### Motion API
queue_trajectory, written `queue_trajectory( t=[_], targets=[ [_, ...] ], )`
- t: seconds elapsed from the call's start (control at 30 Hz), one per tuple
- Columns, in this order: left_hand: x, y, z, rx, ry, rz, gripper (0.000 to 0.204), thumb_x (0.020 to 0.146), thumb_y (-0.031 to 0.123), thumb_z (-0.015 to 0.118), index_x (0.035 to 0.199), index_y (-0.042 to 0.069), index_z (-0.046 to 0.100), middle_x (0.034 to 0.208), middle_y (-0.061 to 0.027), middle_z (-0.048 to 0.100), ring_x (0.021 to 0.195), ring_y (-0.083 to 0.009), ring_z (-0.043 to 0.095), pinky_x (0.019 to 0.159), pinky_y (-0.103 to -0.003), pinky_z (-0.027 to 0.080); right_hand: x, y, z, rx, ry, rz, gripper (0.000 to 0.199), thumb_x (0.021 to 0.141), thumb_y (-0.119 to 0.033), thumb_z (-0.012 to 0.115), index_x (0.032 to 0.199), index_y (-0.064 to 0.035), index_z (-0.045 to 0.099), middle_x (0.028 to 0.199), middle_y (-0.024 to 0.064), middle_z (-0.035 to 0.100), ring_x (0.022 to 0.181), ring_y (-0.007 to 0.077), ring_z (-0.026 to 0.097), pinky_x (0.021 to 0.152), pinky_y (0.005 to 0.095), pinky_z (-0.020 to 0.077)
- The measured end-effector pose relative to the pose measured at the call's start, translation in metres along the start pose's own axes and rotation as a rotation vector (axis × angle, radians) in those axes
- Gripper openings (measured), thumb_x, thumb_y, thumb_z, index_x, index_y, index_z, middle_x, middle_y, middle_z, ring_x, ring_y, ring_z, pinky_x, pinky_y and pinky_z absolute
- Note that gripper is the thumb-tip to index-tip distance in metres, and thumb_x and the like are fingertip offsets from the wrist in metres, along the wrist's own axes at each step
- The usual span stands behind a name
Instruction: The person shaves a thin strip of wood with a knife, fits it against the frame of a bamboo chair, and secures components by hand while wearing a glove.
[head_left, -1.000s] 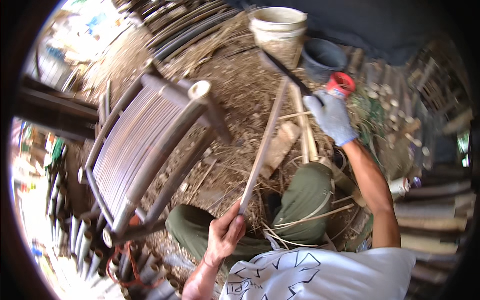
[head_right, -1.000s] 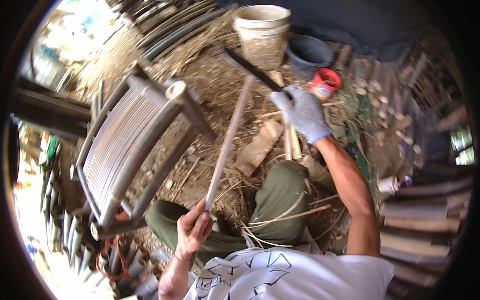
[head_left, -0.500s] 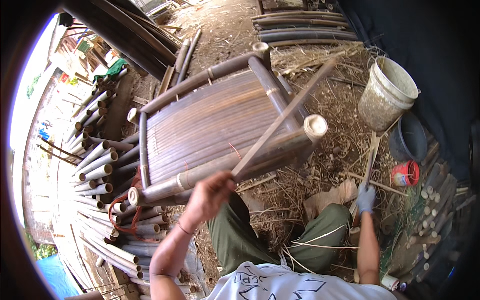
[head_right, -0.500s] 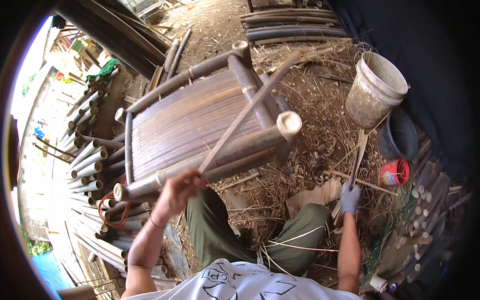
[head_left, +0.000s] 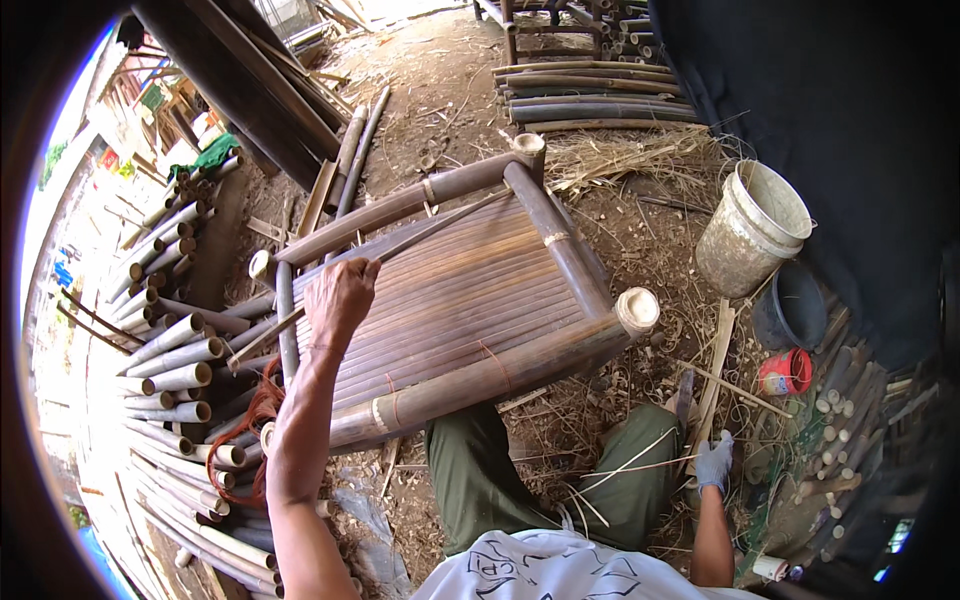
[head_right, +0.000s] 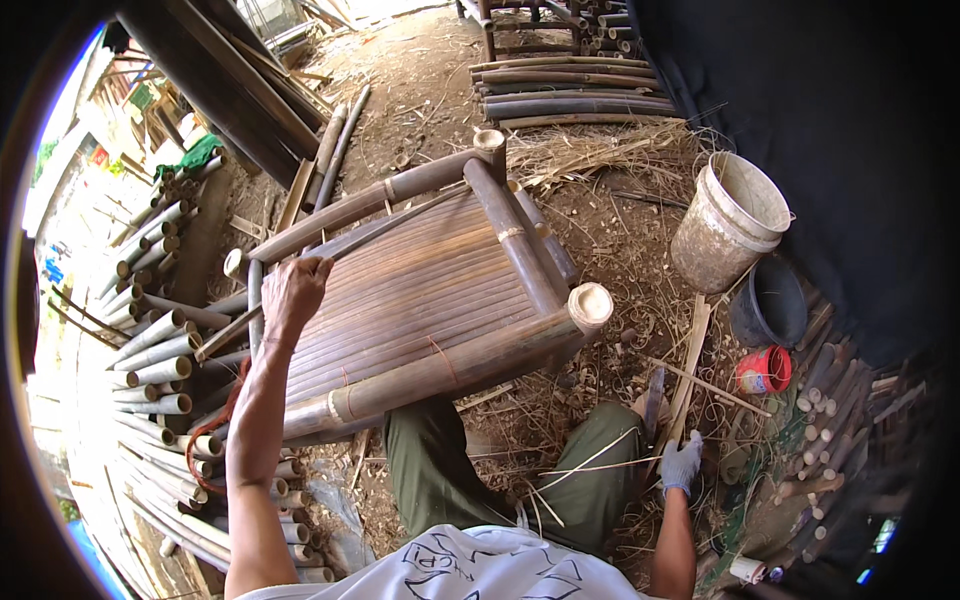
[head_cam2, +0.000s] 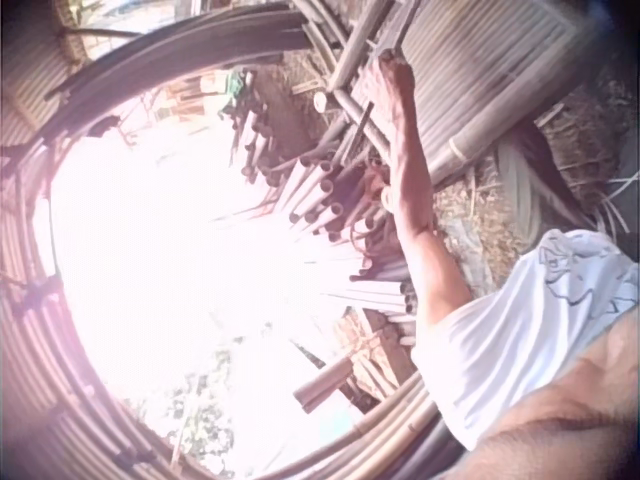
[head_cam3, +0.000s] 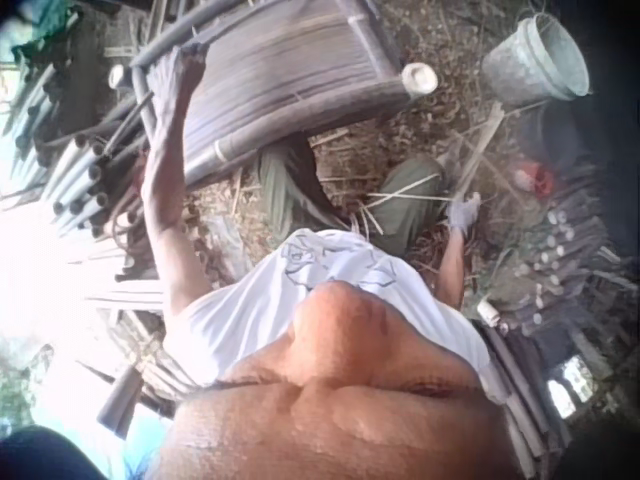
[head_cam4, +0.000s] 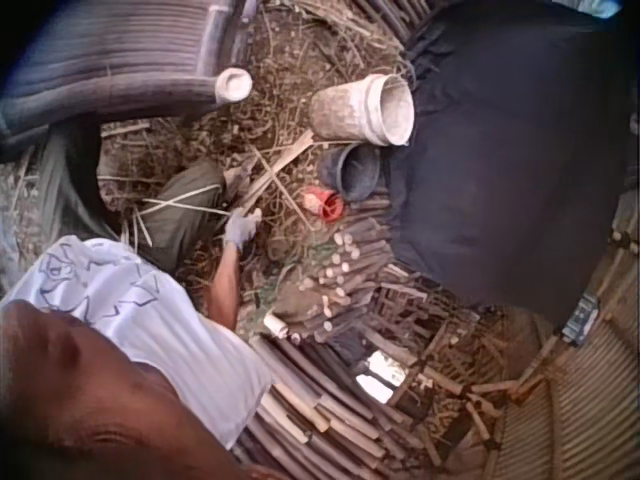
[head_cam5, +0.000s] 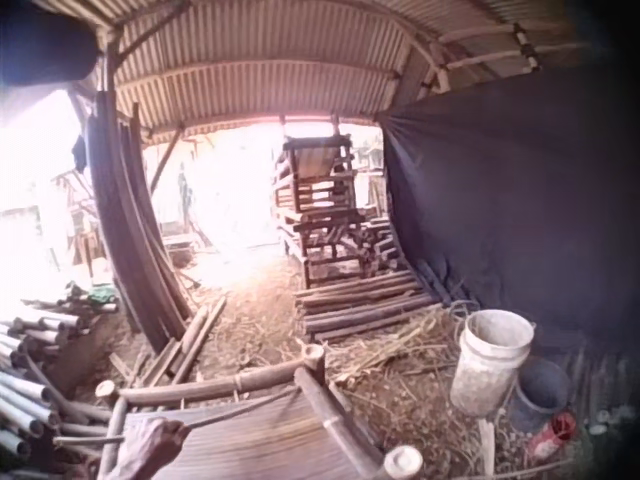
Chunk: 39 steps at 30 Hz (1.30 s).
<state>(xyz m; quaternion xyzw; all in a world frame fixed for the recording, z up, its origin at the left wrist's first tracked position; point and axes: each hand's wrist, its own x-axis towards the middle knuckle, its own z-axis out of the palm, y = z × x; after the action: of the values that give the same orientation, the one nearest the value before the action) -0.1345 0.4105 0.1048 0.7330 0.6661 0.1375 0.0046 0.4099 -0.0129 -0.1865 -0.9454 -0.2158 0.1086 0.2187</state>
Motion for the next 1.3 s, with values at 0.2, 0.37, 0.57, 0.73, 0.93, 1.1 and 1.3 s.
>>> queue_trajectory(
  t=[0.2,0.37,0.57,0.73,0.93,1.1,1.3],
  targets=[
    [0.026,-0.014,-0.009,0.084,-0.054,0.044,0.036,0.098,0.045,0.058,0.093,0.016,0.078,0.082,-0.0158,0.072,0.080,-0.0353,0.071,0.072,-0.048,0.053,-0.005,-0.022,-0.035,0.148,-0.021,0.010,0.056,0.093,-0.015,0.067,0.143,-0.0005,0.045,0.112,0.0179,0.065,0.098,0.0298,0.065,0.088,0.0409,0.0507],
    [0.059,-0.008,-0.016,0.060,-0.096,0.090,0.032,0.097,0.049,0.059,0.105,0.024,0.079,0.083,-0.0140,0.072,0.079,-0.0334,0.070,0.067,-0.046,0.053,0.016,-0.063,-0.036,0.260,-0.037,-0.118,0.051,0.095,-0.013,0.065,0.141,0.0024,0.047,0.119,0.0186,0.061,0.105,0.0273,0.062,0.093,0.0366,0.0492],
    [0.113,-0.074,0.070,-0.061,-0.073,0.184,0.034,0.098,0.052,0.057,0.113,0.028,0.077,0.102,-0.0067,0.076,0.091,-0.0298,0.072,0.078,-0.042,0.057,0.010,-0.259,-0.031,0.559,0.101,-0.616,0.041,0.101,-0.010,0.056,0.138,0.0054,0.048,0.120,0.0135,0.060,0.110,0.0221,0.060,0.101,0.0358,0.0460],
    [0.119,-0.068,0.124,-0.126,0.017,0.167,0.036,0.098,0.045,0.059,0.125,0.026,0.072,0.138,-0.0078,0.055,0.136,-0.0327,0.042,0.112,-0.050,0.033,-0.048,-0.440,-0.033,0.605,0.036,-0.904,0.036,0.098,-0.009,0.059,0.132,0.0045,0.054,0.119,0.0148,0.062,0.106,0.0244,0.061,0.097,0.0367,0.0486],
    [0.092,-0.120,0.123,-0.078,0.465,0.117,0.052,0.089,0.045,0.071,0.127,0.009,0.063,0.139,-0.0141,0.047,0.126,-0.0336,0.045,0.105,-0.050,0.039,-0.079,-0.613,0.076,0.307,-0.016,-1.432,0.047,0.091,-0.024,0.070,0.130,-0.0013,0.058,0.125,0.0200,0.063,0.117,0.0371,0.061,0.106,0.0453,0.0461],
    [0.048,-0.158,0.050,0.066,0.211,-0.586,0.086,0.078,0.057,0.080,0.132,0.000,0.045,0.126,-0.0185,0.053,0.117,-0.0340,0.056,0.092,-0.046,0.050,-0.070,-0.663,0.144,0.129,0.002,-1.616,0.051,0.088,-0.037,0.072,0.126,-0.0041,0.062,0.117,0.0187,0.066,0.112,0.0374,0.061,0.103,0.0472,0.0449],
    [0.034,-0.213,0.070,-0.023,0.287,-0.381,0.062,0.086,0.034,0.077,0.138,0.009,0.052,0.115,-0.0168,0.065,0.106,-0.0364,0.065,0.088,-0.046,0.053,-0.077,-0.669,0.167,0.206,-0.099,-1.596,0.043,0.088,-0.038,0.073,0.115,-0.0061,0.068,0.110,0.0150,0.067,0.106,0.0358,0.062,0.097,0.0468,0.0469]
  ],
)
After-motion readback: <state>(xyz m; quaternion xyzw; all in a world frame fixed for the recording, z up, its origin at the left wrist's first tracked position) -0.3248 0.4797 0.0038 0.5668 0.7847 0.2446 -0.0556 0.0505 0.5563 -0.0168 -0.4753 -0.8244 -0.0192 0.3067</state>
